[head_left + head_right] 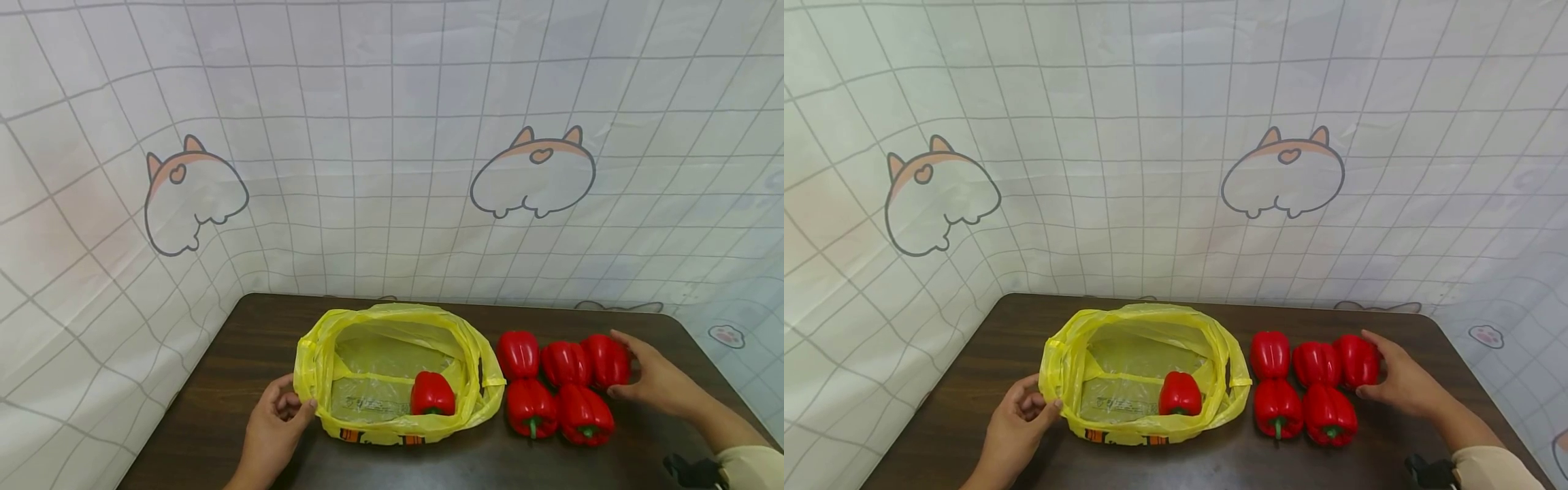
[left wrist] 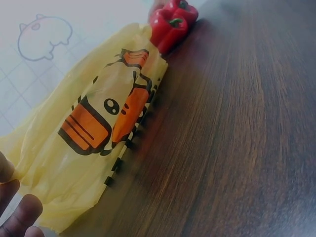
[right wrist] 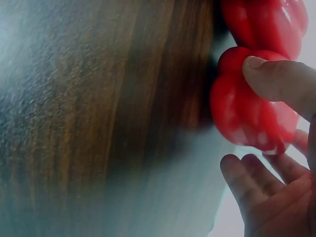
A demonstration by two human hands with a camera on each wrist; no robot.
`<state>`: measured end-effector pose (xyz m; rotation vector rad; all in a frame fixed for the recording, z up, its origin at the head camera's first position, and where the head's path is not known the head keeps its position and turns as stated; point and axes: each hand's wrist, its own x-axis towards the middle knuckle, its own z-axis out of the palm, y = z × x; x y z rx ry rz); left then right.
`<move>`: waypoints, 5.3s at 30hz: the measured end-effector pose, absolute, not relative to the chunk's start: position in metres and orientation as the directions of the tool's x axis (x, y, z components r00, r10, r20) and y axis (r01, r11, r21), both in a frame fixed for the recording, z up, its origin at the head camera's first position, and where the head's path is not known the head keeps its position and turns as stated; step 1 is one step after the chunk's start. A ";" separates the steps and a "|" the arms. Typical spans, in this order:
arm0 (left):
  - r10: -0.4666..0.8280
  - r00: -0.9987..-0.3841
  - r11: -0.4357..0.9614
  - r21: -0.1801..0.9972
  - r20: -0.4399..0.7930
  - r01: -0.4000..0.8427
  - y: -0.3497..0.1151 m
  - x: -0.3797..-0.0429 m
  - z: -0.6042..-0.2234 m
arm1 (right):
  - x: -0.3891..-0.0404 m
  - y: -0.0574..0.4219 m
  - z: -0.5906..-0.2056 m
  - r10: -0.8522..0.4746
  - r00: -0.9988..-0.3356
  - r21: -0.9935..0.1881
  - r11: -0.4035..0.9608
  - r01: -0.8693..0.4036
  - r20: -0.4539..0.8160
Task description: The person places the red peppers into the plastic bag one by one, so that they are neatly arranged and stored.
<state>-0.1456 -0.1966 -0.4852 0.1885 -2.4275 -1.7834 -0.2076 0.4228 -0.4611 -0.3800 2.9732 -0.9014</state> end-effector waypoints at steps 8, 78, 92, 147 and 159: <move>-0.171 -0.985 0.296 0.955 0.027 -0.026 -0.196 -0.146 -0.485 | -0.206 0.430 -0.469 -0.203 -0.978 -0.525 0.829 -0.195 0.043; -0.165 -0.986 0.290 0.955 -0.010 -0.058 -0.196 -0.147 -0.482 | -0.196 0.327 -0.379 -0.314 -0.946 -0.730 0.627 -0.272 0.083; -0.167 -0.986 0.292 0.954 -0.021 -0.070 -0.198 -0.146 -0.485 | -0.203 0.292 -0.376 -0.326 -0.944 -0.737 0.625 -0.255 0.050; -0.185 -0.981 0.277 0.955 -0.057 -0.108 -0.197 -0.149 -0.487 | -0.232 0.183 -0.402 -0.477 -0.873 -0.622 0.654 -0.431 0.103; -0.192 -0.980 0.303 0.946 -0.060 -0.118 -0.196 -0.148 -0.485 | -0.234 0.170 -0.411 -0.443 -0.885 -0.533 0.718 -0.447 0.145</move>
